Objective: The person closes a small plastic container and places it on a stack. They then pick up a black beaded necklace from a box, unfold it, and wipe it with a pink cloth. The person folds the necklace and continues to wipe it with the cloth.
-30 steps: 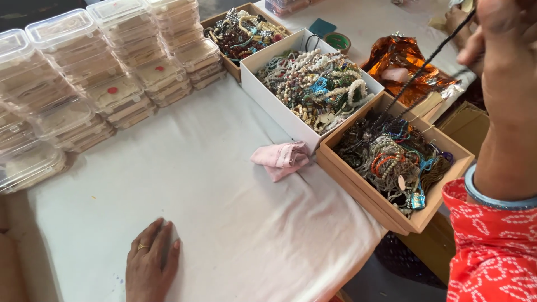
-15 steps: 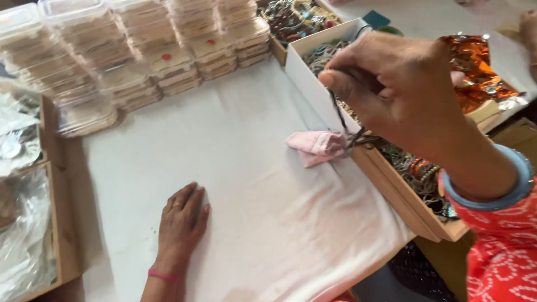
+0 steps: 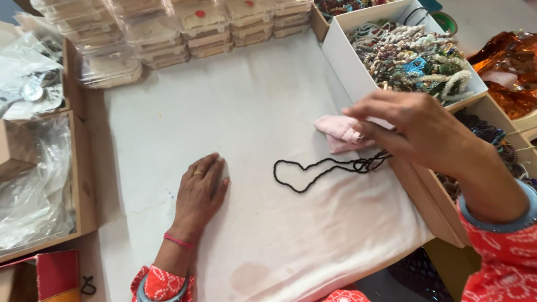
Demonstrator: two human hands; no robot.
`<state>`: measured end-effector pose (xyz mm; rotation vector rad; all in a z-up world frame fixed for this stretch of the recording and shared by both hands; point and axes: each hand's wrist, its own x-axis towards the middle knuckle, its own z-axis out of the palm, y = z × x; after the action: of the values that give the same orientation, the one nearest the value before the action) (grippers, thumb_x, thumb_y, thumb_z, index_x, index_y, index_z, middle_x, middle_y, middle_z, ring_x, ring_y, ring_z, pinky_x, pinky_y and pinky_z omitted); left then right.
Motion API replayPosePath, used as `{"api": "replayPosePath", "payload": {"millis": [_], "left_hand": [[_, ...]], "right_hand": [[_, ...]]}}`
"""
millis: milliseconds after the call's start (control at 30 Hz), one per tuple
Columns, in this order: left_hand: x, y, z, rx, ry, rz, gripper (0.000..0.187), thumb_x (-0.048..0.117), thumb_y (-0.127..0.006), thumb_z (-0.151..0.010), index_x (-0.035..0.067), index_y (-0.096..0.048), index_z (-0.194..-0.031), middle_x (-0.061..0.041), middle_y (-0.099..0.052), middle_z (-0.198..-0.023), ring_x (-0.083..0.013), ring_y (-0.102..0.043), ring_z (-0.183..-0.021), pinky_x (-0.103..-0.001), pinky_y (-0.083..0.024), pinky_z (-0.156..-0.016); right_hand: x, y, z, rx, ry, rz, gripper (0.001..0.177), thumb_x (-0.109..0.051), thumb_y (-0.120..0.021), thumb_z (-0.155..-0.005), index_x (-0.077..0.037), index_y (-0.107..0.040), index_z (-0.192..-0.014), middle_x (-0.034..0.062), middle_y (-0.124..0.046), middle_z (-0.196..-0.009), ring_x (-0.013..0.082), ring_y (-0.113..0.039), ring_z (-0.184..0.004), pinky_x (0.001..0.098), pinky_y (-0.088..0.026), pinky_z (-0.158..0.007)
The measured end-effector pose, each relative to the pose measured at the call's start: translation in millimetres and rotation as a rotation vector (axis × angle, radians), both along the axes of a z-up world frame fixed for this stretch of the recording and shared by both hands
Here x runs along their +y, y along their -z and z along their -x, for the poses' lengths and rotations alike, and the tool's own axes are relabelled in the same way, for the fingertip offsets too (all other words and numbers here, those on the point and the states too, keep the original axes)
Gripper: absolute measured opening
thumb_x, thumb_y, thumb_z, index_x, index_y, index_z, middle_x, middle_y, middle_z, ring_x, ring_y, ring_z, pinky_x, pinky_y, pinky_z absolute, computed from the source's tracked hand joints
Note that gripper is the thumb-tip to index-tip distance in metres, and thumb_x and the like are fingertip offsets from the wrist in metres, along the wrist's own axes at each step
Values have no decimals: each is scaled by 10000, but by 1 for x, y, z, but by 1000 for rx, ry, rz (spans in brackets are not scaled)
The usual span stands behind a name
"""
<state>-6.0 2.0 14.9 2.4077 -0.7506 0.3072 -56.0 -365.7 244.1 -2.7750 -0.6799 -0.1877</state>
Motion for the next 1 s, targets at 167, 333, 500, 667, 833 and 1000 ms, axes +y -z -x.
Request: {"api": "replayPosePath", "payload": {"millis": [167, 333, 500, 667, 833, 1000], "left_hand": [[-11, -6, 5, -16, 4, 28, 425, 186, -699, -884, 23, -662, -1275, -149, -614, -1390, -338, -549, -1287, -467, -451, -1050], [-74, -20, 21, -45, 93, 109, 354, 154, -725, -877, 36, -683, -1207, -164, -632, -1339, -351, -572, -1259, -481, -459, -1052], [-164, -27, 34, 7, 552, 169, 356, 169, -738, -879, 35, -682, -1204, -141, -641, -1320, -323, -581, -1240, -455, -470, -1039], [-226, -11, 37, 39, 507, 29, 321, 190, -729, -839, 50, -688, -1125, -105, -641, -1162, -282, -579, -1106, -430, -454, -856], [-232, 7, 33, -47, 437, -8, 137, 182, -706, -883, 76, -659, -956, -82, -622, -1056, -258, -578, -1069, -415, -431, -825], [-206, 22, 28, -104, 370, 155, 136, 52, -616, -876, 42, -621, -1011, -110, -636, -1133, -294, -605, -1083, -426, -468, -925]], "right_hand": [[-53, 47, 18, 231, 213, 317, 277, -315, -692, -908, -130, -716, -1113, 51, -698, -1017, 233, -681, -932, 396, -541, -803], [-86, 86, 33, 238, 204, 476, 371, -310, -714, -791, -202, -713, -1146, 10, -664, -1184, 193, -531, -1233, 437, -403, -959], [-78, 97, 32, 89, 188, 577, 410, -262, -714, -758, -186, -700, -1160, -11, -663, -1201, 207, -464, -1318, 516, -318, -1002], [-82, 97, 34, 113, 201, 650, 268, -235, -701, -803, -204, -694, -1068, -29, -655, -1139, 178, -484, -1296, 517, -309, -1085], [-94, 91, 37, 10, 159, 416, 189, -233, -711, -817, -129, -689, -974, 42, -656, -1079, 219, -569, -1186, 482, -377, -1053], [-103, 65, 52, -32, 260, 10, 180, -181, -691, -914, -40, -704, -1027, 106, -697, -975, 291, -690, -913, 423, -546, -809]]}}
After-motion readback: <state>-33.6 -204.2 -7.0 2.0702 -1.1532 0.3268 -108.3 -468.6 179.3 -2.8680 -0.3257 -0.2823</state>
